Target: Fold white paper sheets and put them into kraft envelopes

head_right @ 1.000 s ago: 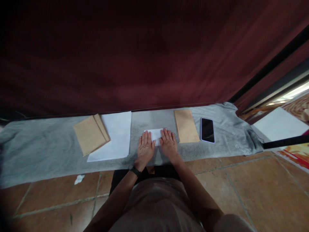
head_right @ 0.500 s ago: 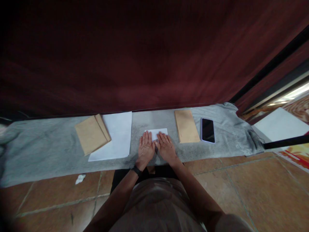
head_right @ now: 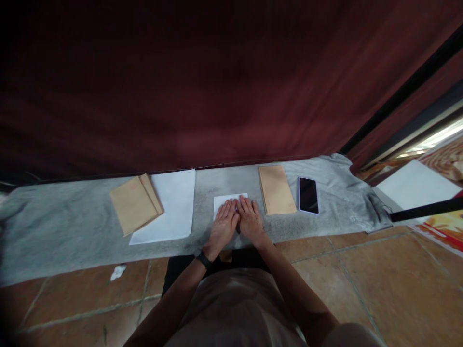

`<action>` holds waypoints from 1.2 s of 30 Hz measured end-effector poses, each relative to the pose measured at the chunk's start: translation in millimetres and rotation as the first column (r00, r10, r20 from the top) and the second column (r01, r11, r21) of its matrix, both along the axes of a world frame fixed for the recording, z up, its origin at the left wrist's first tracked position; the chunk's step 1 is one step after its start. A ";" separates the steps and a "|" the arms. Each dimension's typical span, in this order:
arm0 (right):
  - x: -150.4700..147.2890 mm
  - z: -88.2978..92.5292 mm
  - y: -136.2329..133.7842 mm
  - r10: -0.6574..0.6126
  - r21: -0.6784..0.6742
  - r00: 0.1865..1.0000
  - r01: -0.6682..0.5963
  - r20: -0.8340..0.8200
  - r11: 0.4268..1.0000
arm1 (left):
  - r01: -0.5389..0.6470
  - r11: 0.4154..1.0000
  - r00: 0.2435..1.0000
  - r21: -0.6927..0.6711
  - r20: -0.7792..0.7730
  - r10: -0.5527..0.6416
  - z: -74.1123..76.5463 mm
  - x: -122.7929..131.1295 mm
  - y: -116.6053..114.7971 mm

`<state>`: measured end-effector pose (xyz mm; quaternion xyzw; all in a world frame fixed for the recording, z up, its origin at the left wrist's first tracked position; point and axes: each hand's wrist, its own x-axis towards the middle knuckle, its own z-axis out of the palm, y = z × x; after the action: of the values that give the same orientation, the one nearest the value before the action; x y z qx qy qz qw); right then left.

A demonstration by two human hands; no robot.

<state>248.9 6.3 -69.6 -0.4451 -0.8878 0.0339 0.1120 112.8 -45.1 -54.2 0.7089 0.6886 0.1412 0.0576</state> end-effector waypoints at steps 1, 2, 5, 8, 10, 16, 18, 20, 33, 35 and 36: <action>0.4 0.9 0.8 0.004 -0.003 1.000 -0.004 0.004 1.000 | 0.016 1.000 1.000 -0.009 0.001 -0.016 -0.5 1.8 1.1; 1.0 2.0 1.7 0.007 -0.006 1.000 -0.007 0.003 1.000 | 0.013 1.000 1.000 -0.017 -0.003 -0.013 -1.2 3.0 2.3; 3.9 4.7 3.5 0.011 -0.009 1.000 -0.011 -0.027 1.000 | -0.027 0.999 0.999 -0.021 -0.029 0.026 -4.0 4.4 5.9; 9.9 5.1 0.1 0.016 -0.005 0.997 -0.016 -0.081 1.000 | -0.061 0.998 0.997 -0.017 -0.057 0.060 -8.3 5.6 9.1; 14.2 4.1 -4.9 0.027 -0.002 0.994 -0.027 -0.109 1.000 | -0.097 0.995 0.992 -0.011 -0.085 0.096 -11.7 7.4 11.1; 16.9 3.0 -12.4 -0.009 0.005 0.996 0.009 -0.092 1.000 | -0.143 0.990 0.982 0.020 -0.120 0.144 -16.3 11.4 14.0; 16.1 3.3 -10.3 -0.009 0.012 0.997 0.010 -0.078 1.000 | -0.148 0.989 0.982 0.028 -0.111 0.151 -15.6 11.4 13.6; 16.5 2.8 -7.4 -0.004 0.024 0.998 0.005 -0.067 1.000 | -0.152 0.988 0.983 0.037 -0.103 0.155 -14.8 11.5 13.0; 15.0 -4.0 12.8 -0.069 0.096 0.996 0.074 -0.048 0.993 | -0.229 0.972 0.967 0.051 -0.106 0.233 -11.8 -3.8 19.1; 15.0 -3.2 14.8 -0.074 0.099 0.995 0.080 -0.062 0.992 | -0.237 0.970 0.964 0.046 -0.109 0.241 -10.9 -8.2 19.4; 14.4 -2.1 15.6 -0.076 0.096 0.995 0.082 -0.068 0.992 | -0.238 0.970 0.964 0.043 -0.111 0.241 -10.5 -9.7 19.5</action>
<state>263.3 21.9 -71.7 -0.4727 -0.8659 0.0000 0.1637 103.1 -25.6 -64.8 0.6282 0.7693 0.1158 -0.0103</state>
